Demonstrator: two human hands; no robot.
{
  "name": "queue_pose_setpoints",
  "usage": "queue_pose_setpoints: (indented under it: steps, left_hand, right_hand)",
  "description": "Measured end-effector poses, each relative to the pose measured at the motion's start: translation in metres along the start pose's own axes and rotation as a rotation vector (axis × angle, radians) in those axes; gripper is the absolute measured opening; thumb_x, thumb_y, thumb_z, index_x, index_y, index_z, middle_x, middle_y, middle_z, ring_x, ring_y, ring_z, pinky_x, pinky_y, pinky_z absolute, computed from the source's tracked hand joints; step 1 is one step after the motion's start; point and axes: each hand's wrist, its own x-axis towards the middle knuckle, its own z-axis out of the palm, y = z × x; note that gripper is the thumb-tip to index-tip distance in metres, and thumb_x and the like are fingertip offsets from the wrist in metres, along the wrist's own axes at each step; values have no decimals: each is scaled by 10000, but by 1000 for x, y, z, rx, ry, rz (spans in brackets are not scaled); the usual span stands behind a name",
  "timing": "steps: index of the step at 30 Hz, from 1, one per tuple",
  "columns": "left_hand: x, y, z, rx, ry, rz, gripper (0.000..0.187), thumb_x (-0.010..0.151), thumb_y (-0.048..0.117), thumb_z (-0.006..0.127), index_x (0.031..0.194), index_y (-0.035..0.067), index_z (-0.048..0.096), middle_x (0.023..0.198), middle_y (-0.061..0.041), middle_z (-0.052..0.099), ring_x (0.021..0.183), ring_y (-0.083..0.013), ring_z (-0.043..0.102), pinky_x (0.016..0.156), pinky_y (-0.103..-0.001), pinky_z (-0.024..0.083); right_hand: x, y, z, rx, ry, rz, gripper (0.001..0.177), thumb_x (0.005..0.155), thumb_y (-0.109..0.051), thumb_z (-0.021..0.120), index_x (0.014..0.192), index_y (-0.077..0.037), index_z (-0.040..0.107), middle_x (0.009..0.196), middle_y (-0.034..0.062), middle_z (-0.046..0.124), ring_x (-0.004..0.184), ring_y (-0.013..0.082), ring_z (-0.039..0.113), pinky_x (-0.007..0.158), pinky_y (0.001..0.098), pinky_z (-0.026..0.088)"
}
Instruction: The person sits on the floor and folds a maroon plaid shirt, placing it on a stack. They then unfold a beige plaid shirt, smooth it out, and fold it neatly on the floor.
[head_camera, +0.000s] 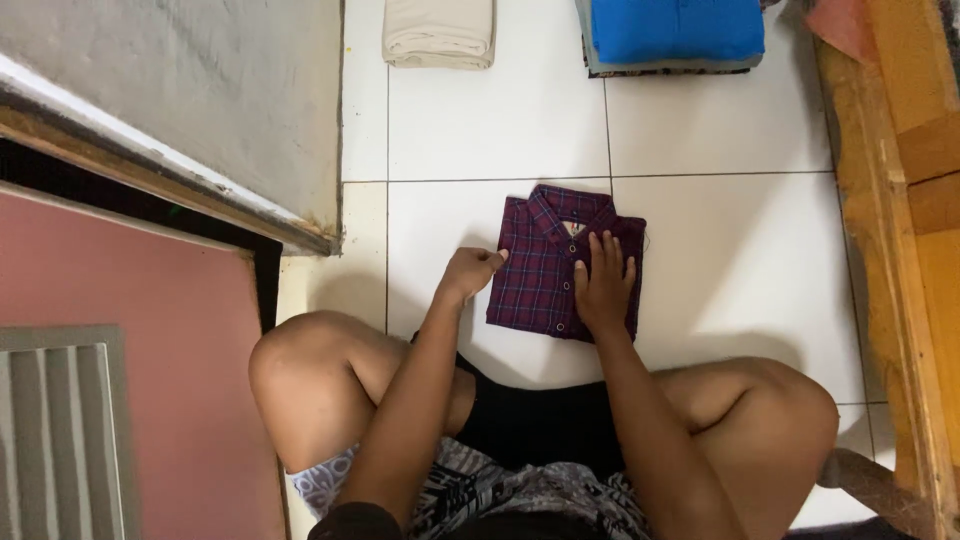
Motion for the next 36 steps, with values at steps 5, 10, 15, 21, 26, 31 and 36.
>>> queue_pose_setpoints:
  steps: [5, 10, 15, 21, 26, 31, 36]
  left_hand:
    - [36, -21, 16, -11, 14, 59, 457, 821, 371, 840, 1137, 49, 767, 1048, -204, 756, 1041, -351, 720, 825, -419, 579]
    - [28, -9, 7, -105, 29, 75, 411, 744, 223, 897, 1065, 0, 771, 992, -240, 745, 1009, -358, 710, 815, -420, 555]
    - [28, -8, 1, -51, 41, 29, 371, 720, 217, 917, 1001, 11, 789, 936, -235, 755, 1005, -387, 725, 813, -425, 566]
    - [23, 2, -4, -3, 0, -1, 472, 811, 455, 839, 1020, 34, 795, 997, -234, 758, 1058, -423, 708, 835, -456, 570]
    - [38, 10, -4, -39, 48, 30, 382, 856, 458, 785, 1024, 117, 813, 978, -157, 773, 1017, -348, 723, 805, -416, 581]
    - [58, -6, 5, -44, 65, 73, 362, 804, 362, 831, 1071, 121, 802, 1002, -167, 768, 1045, -376, 716, 815, -410, 578]
    - [58, -3, 4, -28, 133, 107, 223, 800, 287, 833, 991, 173, 820, 897, -110, 775, 931, -312, 742, 741, -363, 572]
  right_hand:
    - [-2, -8, -3, -24, 12, 9, 534, 1084, -288, 442, 1584, -121, 359, 1617, 215, 344, 1527, 384, 283, 1210, 663, 106]
    - [2, -6, 0, -50, 39, -4, 521, 1083, -260, 443, 1578, -122, 360, 1597, 214, 360, 1515, 388, 300, 1202, 665, 134]
    - [0, -6, 3, -60, 60, -8, 522, 1072, -261, 453, 1573, -135, 379, 1601, 191, 366, 1515, 373, 308, 1200, 663, 146]
    - [0, -9, -2, -46, 39, 6, 511, 1079, -252, 458, 1567, -125, 377, 1594, 215, 365, 1514, 386, 307, 1206, 665, 127]
    - [0, -8, -1, -67, 43, -5, 510, 1090, -253, 442, 1579, -130, 364, 1602, 207, 358, 1514, 385, 308, 1203, 669, 135]
    - [0, -8, -2, -68, 22, 7, 512, 1092, -265, 425, 1579, -127, 356, 1607, 210, 349, 1523, 382, 294, 1210, 657, 118]
    - [0, -5, 2, -51, 22, 11, 517, 1090, -271, 432, 1581, -134, 352, 1621, 200, 336, 1533, 373, 276, 1214, 652, 100]
